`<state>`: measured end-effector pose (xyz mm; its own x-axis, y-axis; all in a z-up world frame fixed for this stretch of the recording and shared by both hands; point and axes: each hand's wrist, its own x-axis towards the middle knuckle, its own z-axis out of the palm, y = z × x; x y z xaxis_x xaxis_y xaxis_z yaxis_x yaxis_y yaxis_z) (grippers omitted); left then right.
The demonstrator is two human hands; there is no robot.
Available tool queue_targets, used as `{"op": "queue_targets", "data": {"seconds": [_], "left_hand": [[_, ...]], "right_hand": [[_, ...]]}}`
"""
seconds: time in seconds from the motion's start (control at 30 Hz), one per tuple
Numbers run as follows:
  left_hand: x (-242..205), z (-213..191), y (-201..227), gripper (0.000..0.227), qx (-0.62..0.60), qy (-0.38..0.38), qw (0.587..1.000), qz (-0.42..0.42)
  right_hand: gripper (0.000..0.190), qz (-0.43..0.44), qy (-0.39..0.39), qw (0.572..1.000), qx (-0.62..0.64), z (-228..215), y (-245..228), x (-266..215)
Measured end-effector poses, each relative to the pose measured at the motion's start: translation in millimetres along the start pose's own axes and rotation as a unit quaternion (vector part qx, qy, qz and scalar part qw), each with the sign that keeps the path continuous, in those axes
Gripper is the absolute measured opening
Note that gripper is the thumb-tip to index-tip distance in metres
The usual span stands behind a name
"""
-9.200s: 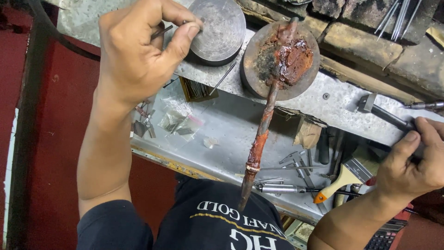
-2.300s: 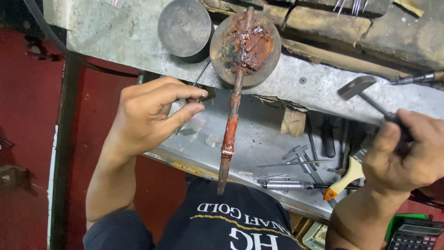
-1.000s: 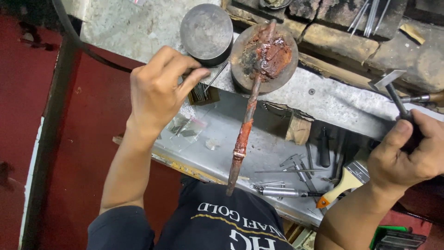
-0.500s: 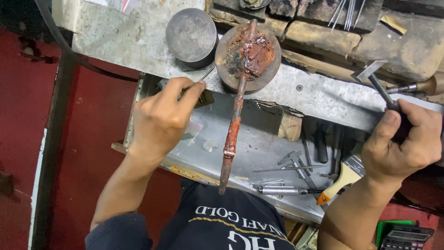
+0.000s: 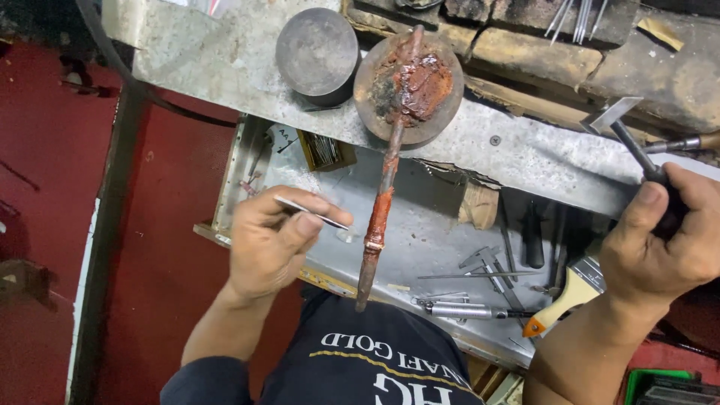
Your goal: The person holds a metal rod and uses a hammer to shape a small metal piece attached to it. They repeatedly tap the piece with the hammer, rotate the rod, and inspect the work. The person also uses a small tool to adjust the piece on the rod.
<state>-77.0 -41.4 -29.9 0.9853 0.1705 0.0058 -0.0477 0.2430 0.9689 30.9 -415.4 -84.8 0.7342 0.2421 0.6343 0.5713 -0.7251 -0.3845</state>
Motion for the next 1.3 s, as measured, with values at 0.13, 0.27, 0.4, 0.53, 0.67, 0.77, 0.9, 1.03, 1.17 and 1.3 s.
{"op": "queue_targets", "data": {"seconds": [0.13, 0.27, 0.4, 0.53, 0.67, 0.77, 0.9, 1.03, 1.17, 1.3], "left_hand": [[-10.9, -1.7, -16.7, 0.01, -0.234, 0.026, 0.968, -0.085], [-12.3, -3.7, -22.3, 0.012, -0.334, 0.048, 0.931, -0.139], [-10.8, -3.6, -19.6, 0.013, -0.353, 0.061, 0.92, -0.16], [0.0, -5.8, -11.0, 0.012, -0.328, 0.043, 0.938, -0.105], [14.4, -15.1, -3.1, 0.017, 0.355, 0.022, 0.915, 0.192], [12.4, -17.0, -0.7, 0.023, 0.468, -0.028, 0.832, 0.297], [9.9, -11.3, 6.3, 0.025, 0.462, -0.05, 0.831, 0.304], [6.1, -9.7, 11.4, 0.045, 0.457, -0.06, 0.835, 0.3], [9.2, 2.3, 37.6, 0.039, 0.512, -0.101, 0.792, 0.318], [23.3, 22.4, 73.5, 0.02, 0.576, -0.193, 0.713, 0.352]], "right_hand": [[0.027, 0.011, 0.001, 1.0, -0.007, 0.7, 8.1, -10.3], [0.027, 0.023, -0.006, 0.999, -0.022, 0.4, 9.6, -13.1], [0.026, 0.022, -0.009, 1.0, -0.02, -0.1, 5.8, -9.7], [0.028, 0.024, -0.012, 1.0, -0.016, 0.0, 7.4, -10.0], [0.03, 0.02, -0.008, 1.0, -0.017, 0.0, 7.7, -8.0], [0.031, 0.027, -0.009, 1.0, -0.008, -0.7, 3.9, -3.8], [0.035, 0.058, 0.004, 0.998, 0.038, -2.7, -5.3, -2.2], [0.033, 0.179, 0.037, 0.966, 0.181, 3.6, -38.3, -8.3], [0.019, 0.285, -0.085, 0.908, 0.295, 4.6, -98.7, -0.9], [0.026, 0.216, -0.206, 0.847, 0.44, 14.0, -153.0, 42.3]]}}
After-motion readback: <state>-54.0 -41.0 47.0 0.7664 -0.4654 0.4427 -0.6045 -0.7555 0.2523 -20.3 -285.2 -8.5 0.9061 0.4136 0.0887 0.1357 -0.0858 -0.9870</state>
